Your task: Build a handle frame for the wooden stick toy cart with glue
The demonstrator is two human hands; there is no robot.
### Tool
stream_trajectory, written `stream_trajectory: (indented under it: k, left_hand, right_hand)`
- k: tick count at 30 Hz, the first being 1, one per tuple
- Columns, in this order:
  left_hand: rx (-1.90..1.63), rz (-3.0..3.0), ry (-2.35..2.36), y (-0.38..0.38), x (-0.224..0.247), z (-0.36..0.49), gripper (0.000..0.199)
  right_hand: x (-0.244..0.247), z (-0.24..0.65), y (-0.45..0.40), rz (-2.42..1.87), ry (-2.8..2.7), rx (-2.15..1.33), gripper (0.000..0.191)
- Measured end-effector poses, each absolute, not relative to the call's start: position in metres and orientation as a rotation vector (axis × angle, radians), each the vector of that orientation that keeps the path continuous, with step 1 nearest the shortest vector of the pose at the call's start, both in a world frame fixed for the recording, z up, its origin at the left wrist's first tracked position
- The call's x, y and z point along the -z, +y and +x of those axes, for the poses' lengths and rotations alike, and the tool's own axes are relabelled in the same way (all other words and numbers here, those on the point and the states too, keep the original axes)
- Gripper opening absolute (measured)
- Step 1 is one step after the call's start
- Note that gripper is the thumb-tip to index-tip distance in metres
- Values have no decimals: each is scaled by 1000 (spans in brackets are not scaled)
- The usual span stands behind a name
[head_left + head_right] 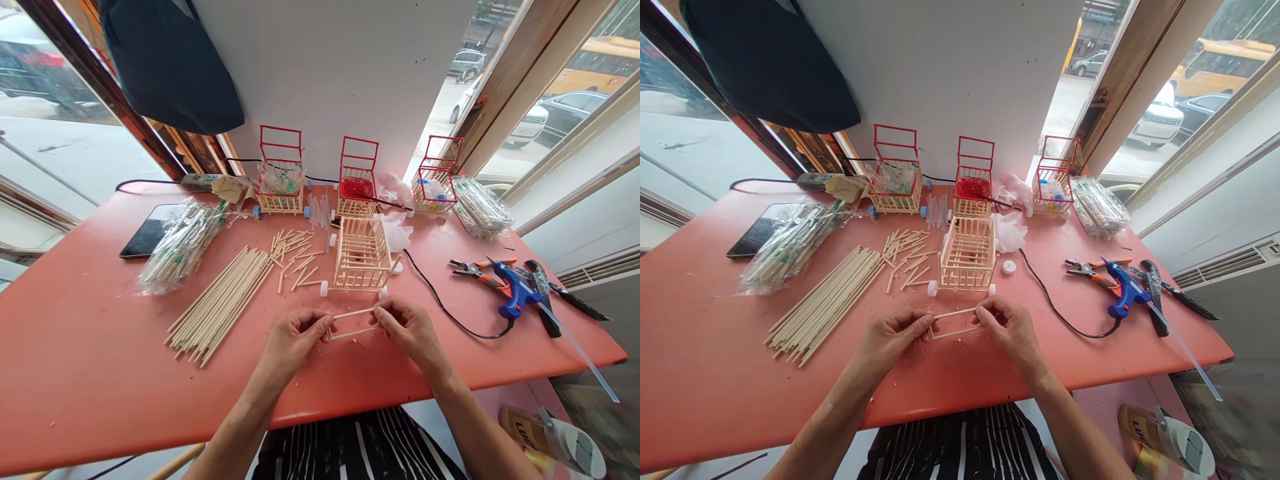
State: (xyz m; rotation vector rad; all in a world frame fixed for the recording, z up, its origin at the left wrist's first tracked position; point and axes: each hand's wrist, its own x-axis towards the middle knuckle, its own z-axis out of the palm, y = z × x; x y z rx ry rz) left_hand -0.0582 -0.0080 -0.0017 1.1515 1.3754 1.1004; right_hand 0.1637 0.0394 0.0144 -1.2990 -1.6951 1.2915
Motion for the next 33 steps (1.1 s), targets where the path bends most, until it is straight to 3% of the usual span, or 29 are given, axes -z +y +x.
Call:
stream_trajectory:
  k: [8,16,33]
  left_hand:
    - [-1052,1189,1385,-10,2,-60,33]
    - [-1107,1117,1428,-11,3,-63,33]
    - [-1078,1144,1415,-11,1,-62,32]
  right_hand:
    - [-15,164,39,-1286,-1702,-1295,24]
    - [-7,168,43,-1199,-1791,-1301,35]
    - [-10,168,41,-1185,-1866,-1229,29]
